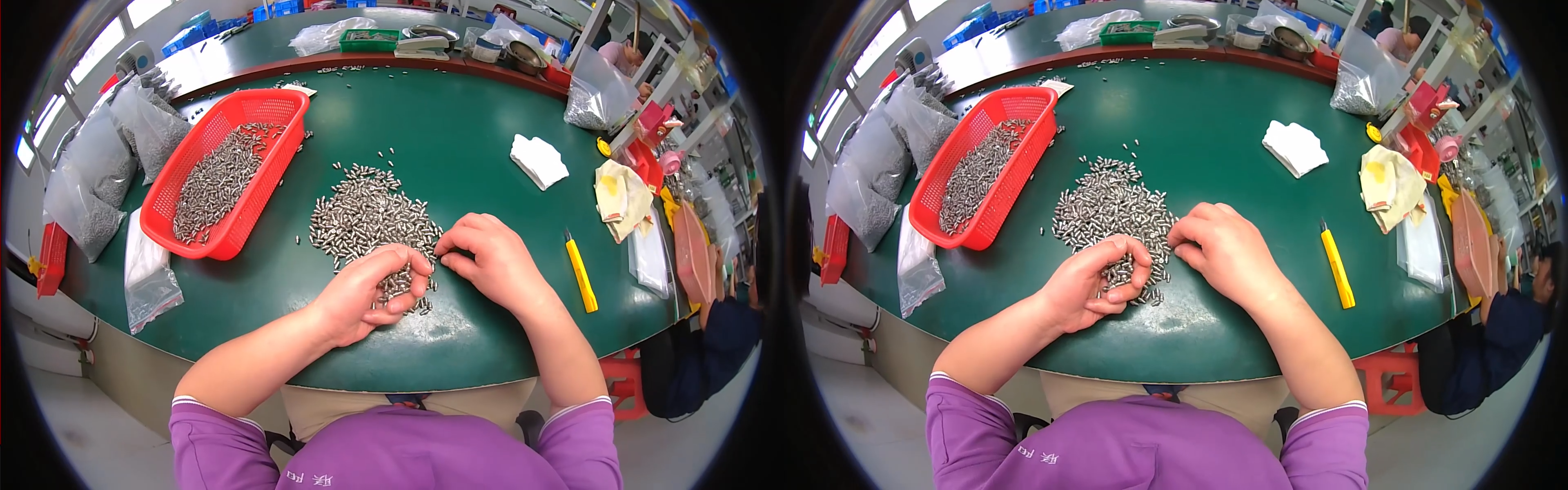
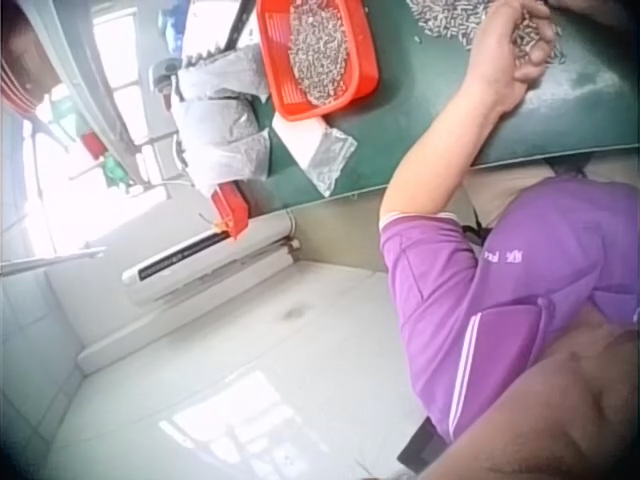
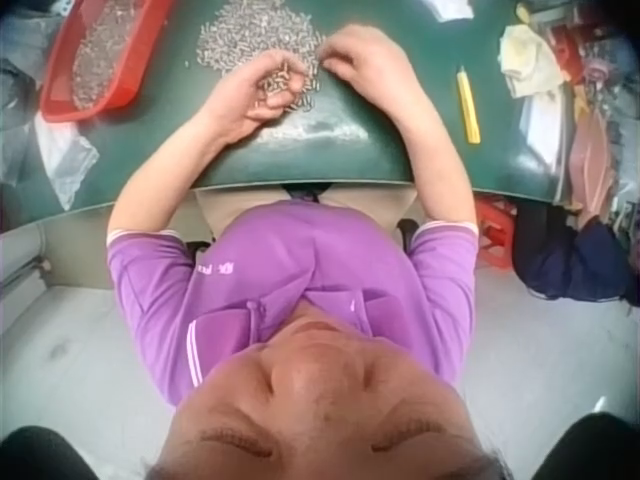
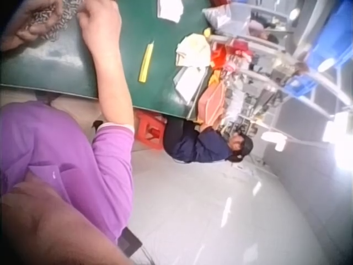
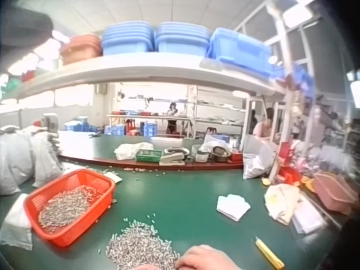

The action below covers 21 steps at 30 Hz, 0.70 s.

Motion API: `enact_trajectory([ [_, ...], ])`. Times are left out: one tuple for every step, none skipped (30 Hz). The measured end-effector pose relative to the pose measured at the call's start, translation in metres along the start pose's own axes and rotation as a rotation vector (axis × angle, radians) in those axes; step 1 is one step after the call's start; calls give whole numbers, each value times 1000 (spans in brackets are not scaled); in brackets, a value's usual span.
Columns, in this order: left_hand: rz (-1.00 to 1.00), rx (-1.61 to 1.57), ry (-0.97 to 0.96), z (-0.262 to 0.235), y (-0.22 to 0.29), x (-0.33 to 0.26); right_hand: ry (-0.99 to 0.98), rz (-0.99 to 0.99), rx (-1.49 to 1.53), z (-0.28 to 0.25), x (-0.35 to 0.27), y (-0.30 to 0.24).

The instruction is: Sorting and inspecting small metal screws or pins on a workbench.

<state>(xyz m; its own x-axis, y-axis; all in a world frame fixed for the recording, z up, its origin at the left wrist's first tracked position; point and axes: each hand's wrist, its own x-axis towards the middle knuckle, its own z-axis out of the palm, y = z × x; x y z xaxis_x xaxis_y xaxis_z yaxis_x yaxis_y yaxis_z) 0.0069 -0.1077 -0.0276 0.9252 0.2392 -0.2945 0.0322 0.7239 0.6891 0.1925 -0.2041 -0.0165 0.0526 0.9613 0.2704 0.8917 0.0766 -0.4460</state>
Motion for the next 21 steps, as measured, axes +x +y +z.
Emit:
enact_trajectory([
  [1, 3, 3, 0, 0, 0, 0, 0, 0, 1, 0, 1],
  [2, 7, 7, 0, -1, 0, -11, 16, -4, 1, -1, 2],
  [2, 7, 6, 0, 0, 1, -22, 31, -9, 2, -1, 3],
  [-3, 7, 9, 0, 0, 0, -22, 30, -9, 1, -1, 2],
  [-8, 8, 12, 0, 0, 0, -42, 33, -24, 0, -2, 1],
  [-8, 8, 11, 0, 0, 1, -62, 37, -39, -1, -1, 0],
  [-6, 8, -3, 0, 0, 1, -62, 34, -39, 0, 0, 0],
  [-4, 9, -17, -1, -1, 2, -47, 17, 73, 0, 1, -1],
  [-2, 9, -16, -3, -1, 2, -33, 1, 185, 1, 2, -1],
  [-12, 1, -29, -4, -2, 3, -33, -1, 184, 0, 3, -4],
  [-22, -8, -43, -5, -3, 3, -53, 34, 356, -2, 3, -9],
  [-20, -8, -42, -5, -3, 2, -73, 71, 529, -2, 3, -12],
  [-26, -14, -49, -5, -4, 2, -72, 69, 528, -2, 2, -13],
  [-33, -19, -57, -4, -4, 2, -53, 2, 539, -2, 2, -14],
  [-31, -19, -57, -3, -4, 1, -34, -65, 549, -1, 2, -15],
  [-29, -9, -52, -2, -4, 1, -35, -65, 549, -1, 2, -15],
  [-26, 0, -47, -2, -4, 1, -37, -98, 546, -1, 3, -14],
  [-26, 0, -47, -2, -4, 1, -39, -130, 543, 0, 3, -14],
  [-16, 13, -53, -2, -4, 1, -39, -130, 543, 0, 3, -14],
  [-5, 26, -59, -2, -5, 1, -33, -152, 538, 0, 4, -14],
  [-6, 26, -59, -2, -5, 1, -27, -174, 533, 1, 4, -14],
])
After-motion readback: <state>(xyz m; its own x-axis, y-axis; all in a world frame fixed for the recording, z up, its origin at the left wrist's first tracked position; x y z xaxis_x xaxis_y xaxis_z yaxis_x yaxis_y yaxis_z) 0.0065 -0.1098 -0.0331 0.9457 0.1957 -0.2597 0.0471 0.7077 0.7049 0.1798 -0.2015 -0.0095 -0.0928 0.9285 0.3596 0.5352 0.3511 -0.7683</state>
